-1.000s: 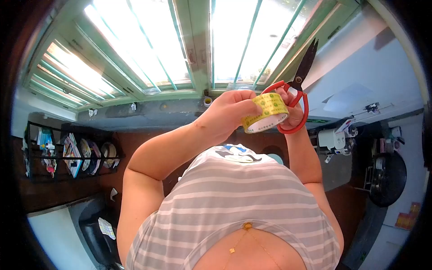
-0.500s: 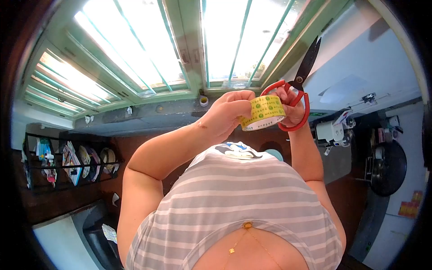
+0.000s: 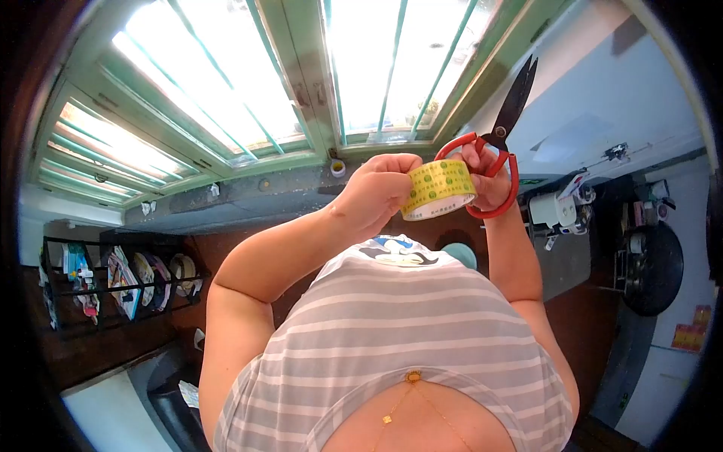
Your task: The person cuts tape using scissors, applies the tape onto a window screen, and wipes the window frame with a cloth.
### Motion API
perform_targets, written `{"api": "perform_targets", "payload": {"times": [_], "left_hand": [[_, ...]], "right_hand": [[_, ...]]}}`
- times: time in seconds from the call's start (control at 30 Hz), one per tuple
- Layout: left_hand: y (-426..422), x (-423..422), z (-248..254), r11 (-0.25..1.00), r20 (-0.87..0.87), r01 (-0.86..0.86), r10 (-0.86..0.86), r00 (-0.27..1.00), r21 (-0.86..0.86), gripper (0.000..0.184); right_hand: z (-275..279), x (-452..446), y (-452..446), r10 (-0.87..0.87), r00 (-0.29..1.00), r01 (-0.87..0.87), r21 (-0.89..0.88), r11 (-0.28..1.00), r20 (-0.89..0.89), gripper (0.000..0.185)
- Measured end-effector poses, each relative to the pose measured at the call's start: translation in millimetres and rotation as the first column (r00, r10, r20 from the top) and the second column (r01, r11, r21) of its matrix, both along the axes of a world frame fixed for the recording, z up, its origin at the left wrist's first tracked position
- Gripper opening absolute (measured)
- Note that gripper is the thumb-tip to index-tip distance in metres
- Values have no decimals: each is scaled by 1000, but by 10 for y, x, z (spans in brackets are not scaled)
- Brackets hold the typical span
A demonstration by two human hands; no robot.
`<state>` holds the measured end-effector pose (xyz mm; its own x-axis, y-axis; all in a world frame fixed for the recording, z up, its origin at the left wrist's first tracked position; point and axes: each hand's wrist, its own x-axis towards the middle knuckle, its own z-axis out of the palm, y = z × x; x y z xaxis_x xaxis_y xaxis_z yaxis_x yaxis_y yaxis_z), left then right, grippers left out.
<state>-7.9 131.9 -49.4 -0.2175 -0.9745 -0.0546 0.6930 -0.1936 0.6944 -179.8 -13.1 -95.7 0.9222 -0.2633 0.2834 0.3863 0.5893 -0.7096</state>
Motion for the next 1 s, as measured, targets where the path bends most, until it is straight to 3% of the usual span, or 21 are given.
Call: {"api": "perform_targets", "payload": {"times": [0.17, 0.5, 0.57, 0.77, 1.0], "left_hand": [[17, -127, 293, 991, 81, -54, 44, 996, 124, 7], [-5, -55, -69, 1000, 8, 1, -1, 1000, 2, 14], [-1, -79, 10, 1000, -5, -6, 6, 1000, 4, 16], [4, -123, 163, 991, 135, -47, 30, 990, 128, 15], [12, -62, -32, 1000, 9, 13, -13, 1000, 17, 14]], "right_hand": [[-2, -29, -4, -34, 999, 33, 27, 999, 19, 22], [4, -47, -12, 11, 998, -10, -21, 1000, 54, 22], [0, -60, 4, -53, 998, 54, -25, 998, 41, 22], [-1, -66, -21, -6, 1000, 6, -27, 1000, 25, 22], [-15, -68, 2, -31, 999, 31, -70, 997, 11, 22]]}}
